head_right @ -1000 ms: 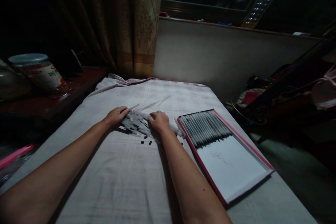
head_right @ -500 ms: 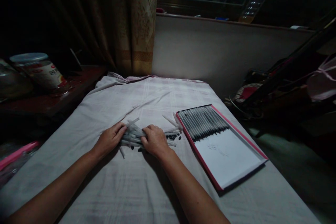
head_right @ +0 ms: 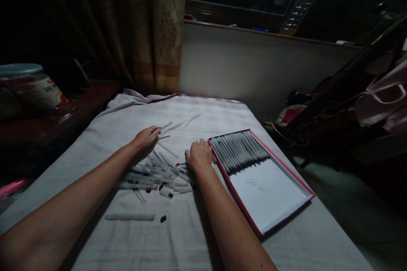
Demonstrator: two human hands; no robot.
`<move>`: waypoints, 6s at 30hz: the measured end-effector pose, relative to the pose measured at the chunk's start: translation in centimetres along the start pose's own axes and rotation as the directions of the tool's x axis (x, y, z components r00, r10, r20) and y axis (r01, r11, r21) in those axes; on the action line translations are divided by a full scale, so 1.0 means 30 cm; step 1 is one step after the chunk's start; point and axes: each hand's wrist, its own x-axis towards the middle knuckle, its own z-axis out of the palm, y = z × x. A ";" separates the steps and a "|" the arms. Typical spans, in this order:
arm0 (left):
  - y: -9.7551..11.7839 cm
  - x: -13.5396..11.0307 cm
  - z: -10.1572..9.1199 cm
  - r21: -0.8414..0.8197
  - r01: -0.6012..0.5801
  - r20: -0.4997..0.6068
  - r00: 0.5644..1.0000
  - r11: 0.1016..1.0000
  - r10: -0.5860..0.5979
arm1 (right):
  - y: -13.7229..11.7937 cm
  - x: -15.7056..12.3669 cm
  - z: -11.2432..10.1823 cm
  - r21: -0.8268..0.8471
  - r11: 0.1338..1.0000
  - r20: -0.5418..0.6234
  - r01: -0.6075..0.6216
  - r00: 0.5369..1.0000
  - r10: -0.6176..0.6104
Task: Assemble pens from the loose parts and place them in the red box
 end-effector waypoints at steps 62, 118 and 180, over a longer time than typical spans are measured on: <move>0.056 -0.779 0.058 0.037 -0.387 -0.385 0.845 0.921 0.370 | 0.231 -0.416 -0.029 0.138 0.988 -0.022 0.063 0.998 -0.061; -0.312 -0.056 -0.218 0.483 0.439 -0.141 0.893 0.758 -0.428 | 0.220 -0.411 0.140 0.393 0.876 -0.514 0.279 0.857 -0.042; 0.061 -0.892 0.001 0.116 -0.408 -0.267 0.865 0.905 0.425 | -0.039 -0.562 0.055 0.746 0.577 -0.207 0.331 0.940 -0.271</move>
